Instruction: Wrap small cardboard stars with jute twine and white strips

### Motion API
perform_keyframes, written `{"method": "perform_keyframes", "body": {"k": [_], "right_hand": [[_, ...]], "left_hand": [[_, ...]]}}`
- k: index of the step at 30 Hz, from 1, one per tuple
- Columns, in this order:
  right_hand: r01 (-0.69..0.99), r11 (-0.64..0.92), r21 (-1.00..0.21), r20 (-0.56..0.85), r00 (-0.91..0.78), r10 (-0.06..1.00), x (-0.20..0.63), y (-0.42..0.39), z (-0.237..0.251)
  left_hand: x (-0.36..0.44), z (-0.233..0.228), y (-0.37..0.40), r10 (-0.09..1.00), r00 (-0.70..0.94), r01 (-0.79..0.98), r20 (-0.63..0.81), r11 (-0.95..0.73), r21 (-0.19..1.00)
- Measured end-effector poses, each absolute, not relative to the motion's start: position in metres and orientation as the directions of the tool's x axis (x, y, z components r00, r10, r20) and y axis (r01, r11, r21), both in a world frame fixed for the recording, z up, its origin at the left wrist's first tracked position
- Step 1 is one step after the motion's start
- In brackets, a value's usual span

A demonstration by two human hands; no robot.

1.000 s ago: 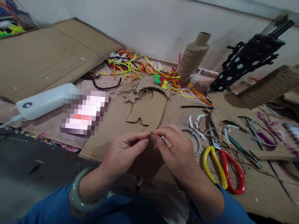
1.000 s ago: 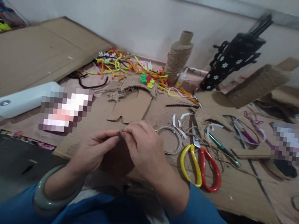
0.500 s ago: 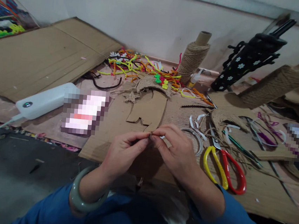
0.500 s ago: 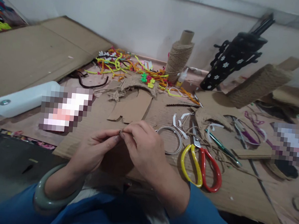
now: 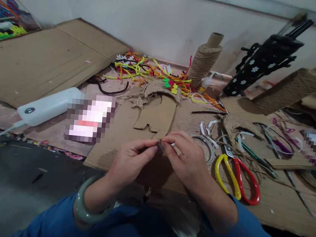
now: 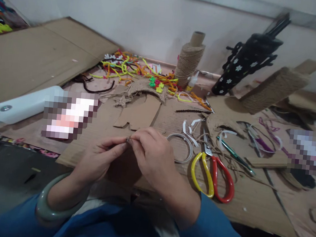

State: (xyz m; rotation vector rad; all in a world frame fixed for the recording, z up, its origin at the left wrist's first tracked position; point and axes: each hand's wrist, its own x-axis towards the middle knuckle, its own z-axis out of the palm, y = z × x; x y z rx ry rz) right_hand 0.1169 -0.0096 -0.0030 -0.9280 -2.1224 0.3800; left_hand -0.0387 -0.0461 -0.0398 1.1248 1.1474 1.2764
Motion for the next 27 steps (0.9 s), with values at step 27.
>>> {"method": "perform_keyframes", "body": {"k": [27], "right_hand": [[0.509,0.667,-0.544,0.488,-0.454,0.745,0.1178,-0.0094,-0.0026]], "left_hand": [[-0.0381,-0.0429,-0.0457,0.999,-0.032,-0.135,0.018,-0.022,0.991]]}}
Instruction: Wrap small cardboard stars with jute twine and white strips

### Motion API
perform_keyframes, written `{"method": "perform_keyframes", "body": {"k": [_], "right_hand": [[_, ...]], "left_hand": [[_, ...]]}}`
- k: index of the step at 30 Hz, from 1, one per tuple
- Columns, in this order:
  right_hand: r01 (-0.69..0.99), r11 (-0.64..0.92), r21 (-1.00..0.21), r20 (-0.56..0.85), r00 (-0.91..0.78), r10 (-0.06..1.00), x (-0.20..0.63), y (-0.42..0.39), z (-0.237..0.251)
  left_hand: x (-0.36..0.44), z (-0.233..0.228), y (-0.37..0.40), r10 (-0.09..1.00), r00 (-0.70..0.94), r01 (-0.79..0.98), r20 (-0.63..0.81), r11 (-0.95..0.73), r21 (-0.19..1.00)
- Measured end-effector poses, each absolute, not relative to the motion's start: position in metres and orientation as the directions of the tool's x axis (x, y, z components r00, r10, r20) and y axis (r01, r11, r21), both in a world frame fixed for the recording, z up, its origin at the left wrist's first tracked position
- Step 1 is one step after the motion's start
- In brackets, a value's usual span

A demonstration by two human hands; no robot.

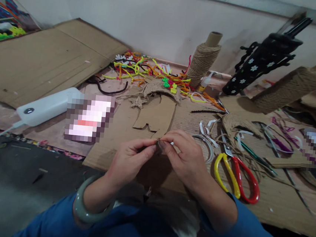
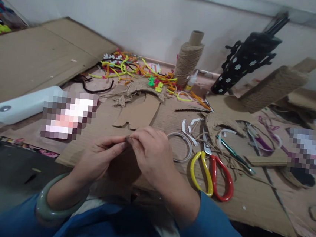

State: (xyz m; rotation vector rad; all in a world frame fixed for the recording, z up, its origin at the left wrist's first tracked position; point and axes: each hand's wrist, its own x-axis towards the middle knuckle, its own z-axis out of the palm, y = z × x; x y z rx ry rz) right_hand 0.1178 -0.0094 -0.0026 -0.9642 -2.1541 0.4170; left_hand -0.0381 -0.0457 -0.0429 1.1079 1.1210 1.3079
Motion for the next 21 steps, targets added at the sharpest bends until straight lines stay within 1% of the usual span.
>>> {"method": "perform_keyframes", "body": {"k": [8,16,21], "right_hand": [[0.502,0.674,-0.542,0.499,-0.453,0.739,0.1176,-0.0077,-0.0027],[0.515,0.661,-0.545,0.492,-0.442,0.750,0.1154,-0.0099,-0.0013],[0.537,0.656,-0.531,0.506,-0.419,0.753,0.1134,-0.0104,-0.0048]], "left_hand": [[-0.0370,-0.0417,-0.0455,0.999,-0.049,-0.121,0.010,-0.016,0.993],[-0.0366,-0.0430,-0.0462,0.995,-0.095,-0.172,-0.026,0.009,0.985],[-0.0363,-0.0429,-0.0456,0.994,-0.104,-0.169,-0.037,0.019,0.985]]}}
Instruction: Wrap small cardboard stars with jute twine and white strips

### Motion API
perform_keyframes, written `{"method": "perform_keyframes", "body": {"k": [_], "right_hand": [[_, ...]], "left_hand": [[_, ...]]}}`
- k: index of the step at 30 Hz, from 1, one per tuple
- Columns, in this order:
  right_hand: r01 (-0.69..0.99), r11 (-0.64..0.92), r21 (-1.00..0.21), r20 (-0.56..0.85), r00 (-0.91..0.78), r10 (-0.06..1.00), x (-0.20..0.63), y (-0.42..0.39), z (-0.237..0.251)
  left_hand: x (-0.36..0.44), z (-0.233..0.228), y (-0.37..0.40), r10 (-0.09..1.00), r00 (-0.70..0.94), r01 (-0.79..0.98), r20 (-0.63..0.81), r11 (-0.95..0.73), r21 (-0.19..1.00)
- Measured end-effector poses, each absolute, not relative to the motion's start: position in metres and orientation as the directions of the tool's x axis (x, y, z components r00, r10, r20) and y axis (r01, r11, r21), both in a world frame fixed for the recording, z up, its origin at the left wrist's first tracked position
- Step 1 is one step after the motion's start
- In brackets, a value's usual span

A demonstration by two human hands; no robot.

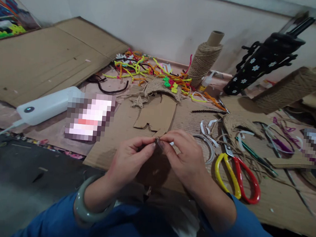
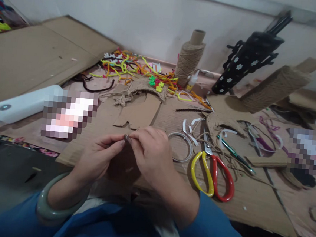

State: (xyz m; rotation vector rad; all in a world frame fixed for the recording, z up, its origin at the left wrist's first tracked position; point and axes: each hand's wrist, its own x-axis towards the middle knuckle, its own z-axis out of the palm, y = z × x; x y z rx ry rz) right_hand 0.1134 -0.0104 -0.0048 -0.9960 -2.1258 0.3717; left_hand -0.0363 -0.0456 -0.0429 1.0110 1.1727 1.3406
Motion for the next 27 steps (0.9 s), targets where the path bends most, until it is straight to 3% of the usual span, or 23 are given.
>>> {"method": "perform_keyframes", "body": {"k": [9,19,27], "right_hand": [[0.548,0.671,-0.500,0.546,-0.401,0.735,0.115,-0.012,-0.005],[0.509,0.624,-0.593,0.483,-0.395,0.781,0.110,-0.016,-0.001],[0.515,0.596,-0.616,0.436,-0.406,0.803,0.111,-0.016,0.000]], "left_hand": [[-0.035,-0.044,-0.045,0.988,-0.150,-0.210,-0.031,-0.001,0.978],[-0.031,-0.027,-0.051,0.975,-0.211,0.100,0.074,-0.053,0.994],[-0.031,-0.026,-0.051,0.976,-0.203,0.134,0.078,-0.052,0.990]]}}
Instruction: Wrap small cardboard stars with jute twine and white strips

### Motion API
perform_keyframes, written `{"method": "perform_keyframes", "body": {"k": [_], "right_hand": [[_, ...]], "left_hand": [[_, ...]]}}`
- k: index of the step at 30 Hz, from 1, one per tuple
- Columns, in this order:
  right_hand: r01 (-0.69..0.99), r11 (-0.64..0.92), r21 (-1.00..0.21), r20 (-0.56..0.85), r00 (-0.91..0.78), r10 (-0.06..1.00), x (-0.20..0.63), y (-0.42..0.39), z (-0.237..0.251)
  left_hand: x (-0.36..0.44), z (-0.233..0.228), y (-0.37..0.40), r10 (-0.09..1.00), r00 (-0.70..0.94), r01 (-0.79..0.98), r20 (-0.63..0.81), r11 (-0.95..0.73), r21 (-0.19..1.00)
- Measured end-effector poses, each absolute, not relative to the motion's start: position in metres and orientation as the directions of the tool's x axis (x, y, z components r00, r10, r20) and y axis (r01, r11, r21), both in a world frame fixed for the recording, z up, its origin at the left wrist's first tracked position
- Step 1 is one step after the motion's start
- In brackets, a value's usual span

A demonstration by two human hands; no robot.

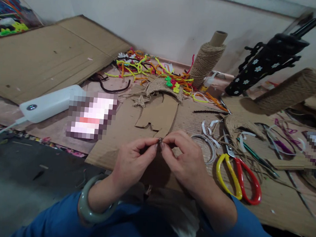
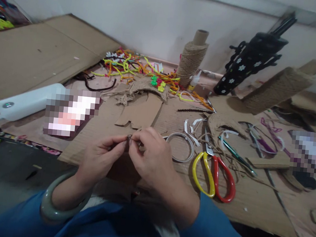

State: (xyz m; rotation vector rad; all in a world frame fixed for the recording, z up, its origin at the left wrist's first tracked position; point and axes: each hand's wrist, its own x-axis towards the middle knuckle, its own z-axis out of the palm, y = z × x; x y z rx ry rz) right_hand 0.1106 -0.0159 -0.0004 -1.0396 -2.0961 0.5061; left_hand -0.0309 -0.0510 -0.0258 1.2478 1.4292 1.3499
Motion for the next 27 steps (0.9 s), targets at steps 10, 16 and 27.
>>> {"method": "perform_keyframes", "body": {"k": [10,16,27], "right_hand": [[0.490,0.595,-0.637,0.440,-0.403,0.802,0.111,-0.016,0.000],[0.492,0.598,-0.633,0.444,-0.402,0.801,0.111,-0.016,-0.001],[0.479,0.612,-0.629,0.455,-0.412,0.790,0.111,-0.016,0.001]], "left_hand": [[-0.032,-0.030,-0.049,0.979,-0.194,0.074,0.063,-0.049,0.996],[-0.033,-0.036,-0.049,0.988,-0.153,-0.022,0.028,-0.032,0.999],[-0.034,-0.035,-0.048,0.994,-0.112,-0.029,-0.003,0.000,1.000]]}}
